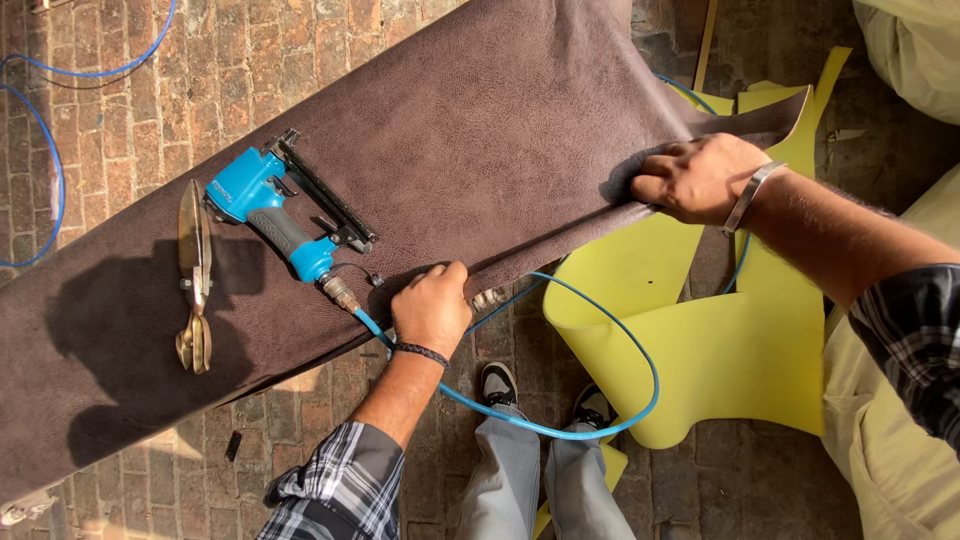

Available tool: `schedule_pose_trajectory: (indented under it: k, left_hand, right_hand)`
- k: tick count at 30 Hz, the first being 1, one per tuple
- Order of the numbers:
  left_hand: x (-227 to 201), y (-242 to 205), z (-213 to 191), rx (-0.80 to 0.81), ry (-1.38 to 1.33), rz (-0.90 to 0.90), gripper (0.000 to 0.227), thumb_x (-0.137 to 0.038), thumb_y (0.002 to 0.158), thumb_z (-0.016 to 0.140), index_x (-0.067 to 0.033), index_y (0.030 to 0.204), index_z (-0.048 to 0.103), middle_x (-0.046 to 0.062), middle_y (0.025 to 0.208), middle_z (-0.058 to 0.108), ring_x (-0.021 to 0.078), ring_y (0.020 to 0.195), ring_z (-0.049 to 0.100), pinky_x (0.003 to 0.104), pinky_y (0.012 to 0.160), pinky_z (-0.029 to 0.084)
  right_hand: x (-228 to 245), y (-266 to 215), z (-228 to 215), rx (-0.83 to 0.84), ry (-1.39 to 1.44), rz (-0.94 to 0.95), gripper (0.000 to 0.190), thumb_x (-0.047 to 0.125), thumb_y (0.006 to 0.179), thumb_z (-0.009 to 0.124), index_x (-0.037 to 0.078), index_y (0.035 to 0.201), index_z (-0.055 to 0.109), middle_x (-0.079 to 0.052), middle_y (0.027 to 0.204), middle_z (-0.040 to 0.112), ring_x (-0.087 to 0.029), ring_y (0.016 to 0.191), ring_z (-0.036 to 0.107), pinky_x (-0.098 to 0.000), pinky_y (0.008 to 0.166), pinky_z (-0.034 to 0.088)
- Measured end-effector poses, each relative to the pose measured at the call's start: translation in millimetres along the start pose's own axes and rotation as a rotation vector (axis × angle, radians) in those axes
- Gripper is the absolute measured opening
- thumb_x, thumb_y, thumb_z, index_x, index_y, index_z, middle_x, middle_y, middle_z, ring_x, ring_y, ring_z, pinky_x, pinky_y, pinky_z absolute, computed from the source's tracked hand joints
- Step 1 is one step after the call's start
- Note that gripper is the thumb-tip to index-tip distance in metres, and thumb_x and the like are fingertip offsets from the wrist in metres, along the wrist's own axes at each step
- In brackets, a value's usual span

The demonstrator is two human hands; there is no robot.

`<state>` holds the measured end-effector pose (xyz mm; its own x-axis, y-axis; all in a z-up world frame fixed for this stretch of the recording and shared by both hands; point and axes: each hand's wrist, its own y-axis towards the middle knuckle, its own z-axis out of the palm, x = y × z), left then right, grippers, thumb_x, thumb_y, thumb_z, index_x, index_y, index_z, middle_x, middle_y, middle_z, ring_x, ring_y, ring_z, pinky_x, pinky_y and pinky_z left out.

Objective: The person stretches and secures brown fabric over a bench seat using a pneumatic staple gun, then trims excess fabric with scissors. The person staples along the edges and corners, cuts the overhang, and continues stapling to finish the upholstery.

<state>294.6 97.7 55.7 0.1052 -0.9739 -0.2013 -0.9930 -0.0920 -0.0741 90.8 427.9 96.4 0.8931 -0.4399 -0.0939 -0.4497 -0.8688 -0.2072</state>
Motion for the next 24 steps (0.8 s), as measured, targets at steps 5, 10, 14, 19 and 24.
schedule_pose_trajectory:
  k: [5,10,14,19,24]
  left_hand:
    - [0,-5,-3,-0.049,0.040,0.054,0.013,-0.011,0.075,0.070,-0.0140,0.086,0.064,0.006,0.086,0.070,0.0336,0.085,0.071,0.049,0.067,0.058]
    - [6,28,-57,0.487,-0.336,-0.010,0.031,-0.046,0.085,0.077,-0.0169,0.094,0.073,0.006,0.088,0.077,0.0239,0.084,0.076,0.041,0.079,0.061]
    - [-45,106,-40,-0.233,-0.223,0.375,0.056,-0.046,0.104,0.060,-0.0176,0.151,0.050,0.022,0.157,0.047,0.0433,0.145,0.041,0.052,0.116,0.035]
    - [-115,112,22,-0.126,0.079,0.644,0.065,-0.043,0.101,0.056,-0.0320,0.160,0.032,0.017,0.168,0.022,0.0403,0.154,0.023,0.059,0.125,0.019]
    - [-114,104,16,-0.091,0.157,0.647,0.069,-0.043,0.101,0.057,-0.0327,0.163,0.026,0.017,0.169,0.018,0.0404,0.155,0.021,0.059,0.126,0.020]
  right_hand:
    - [3,-12,23,-0.051,-0.066,-0.012,0.031,0.027,0.083,0.059,0.025,0.114,0.062,-0.002,0.110,0.066,-0.023,0.098,0.071,-0.0382,0.065,0.061]
    - [12,-24,41,-0.409,-0.063,0.001,0.025,0.022,0.069,0.066,0.022,0.094,0.066,0.003,0.083,0.063,-0.020,0.079,0.068,-0.0367,0.059,0.057]
    - [27,-21,46,-0.523,0.003,0.017,0.019,0.019,0.069,0.070,0.020,0.087,0.065,0.003,0.079,0.060,-0.018,0.078,0.067,-0.0356,0.060,0.055]
    - [22,-30,46,-0.571,0.027,0.061,0.018,0.019,0.072,0.073,0.018,0.087,0.064,0.001,0.088,0.063,-0.020,0.081,0.065,-0.0361,0.068,0.054]
    - [98,-41,58,-0.960,0.230,0.751,0.036,0.021,0.081,0.080,0.012,0.112,0.063,-0.012,0.120,0.061,-0.033,0.114,0.059,-0.0459,0.095,0.049]
